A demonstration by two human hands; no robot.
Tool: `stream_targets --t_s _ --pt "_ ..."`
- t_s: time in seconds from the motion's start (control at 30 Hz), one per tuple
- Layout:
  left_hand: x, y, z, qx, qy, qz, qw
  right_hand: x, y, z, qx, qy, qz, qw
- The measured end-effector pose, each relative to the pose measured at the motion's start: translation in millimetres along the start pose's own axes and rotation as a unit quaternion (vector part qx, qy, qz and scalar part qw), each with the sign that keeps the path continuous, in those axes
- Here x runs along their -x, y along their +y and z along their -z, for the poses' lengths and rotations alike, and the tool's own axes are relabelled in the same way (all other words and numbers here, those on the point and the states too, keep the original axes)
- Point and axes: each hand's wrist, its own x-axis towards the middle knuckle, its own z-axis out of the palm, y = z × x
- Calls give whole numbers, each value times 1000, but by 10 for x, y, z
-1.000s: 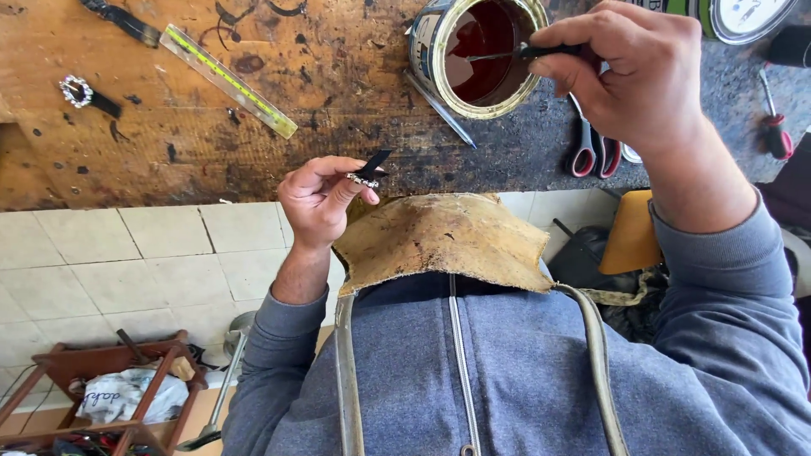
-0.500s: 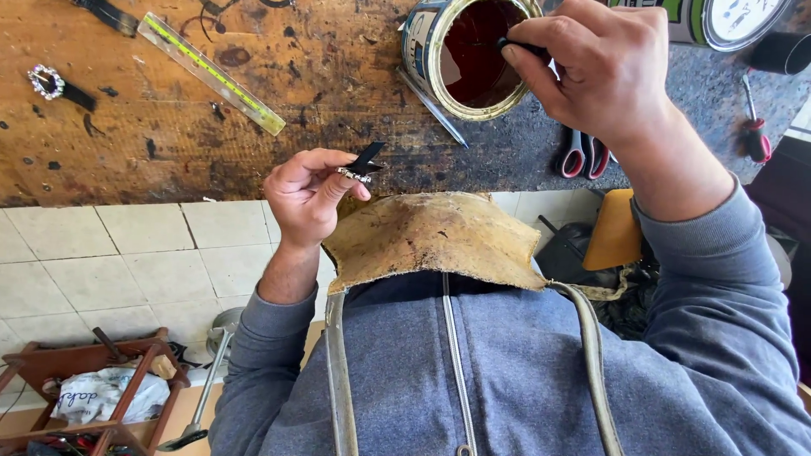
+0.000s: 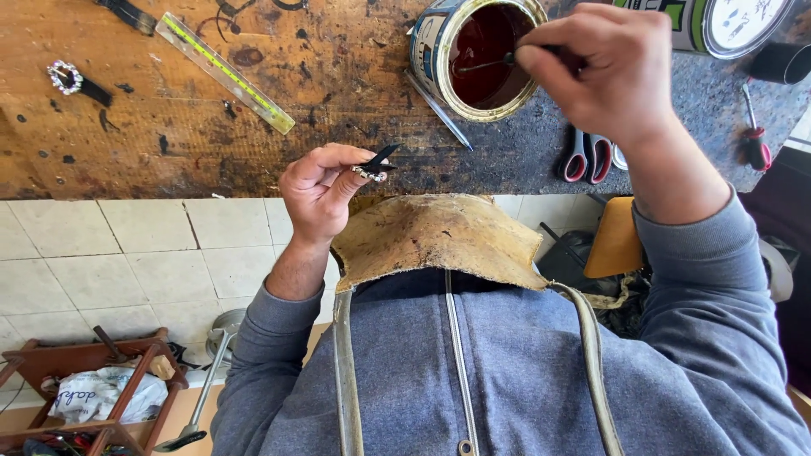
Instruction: The person holds a small metal buckle and applies a dark adhesive to it using a small brush. They dip the brush into a can of glue and carefully coat the buckle's surface.
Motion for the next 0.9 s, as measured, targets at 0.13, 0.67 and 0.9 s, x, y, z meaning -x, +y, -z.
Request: stream_targets --t_s 0.13,0.67,0.9 --pt "4 81 -52 47 13 28 998 226 8 63 -198 49 -150 968" --pt "-121 472 -368 219 -76 -19 973 1000 -51 -267 -258 461 -89 845" --pt "-7 395 -379 354 -57 61 932 1039 -671 -492 -315 333 188 869"
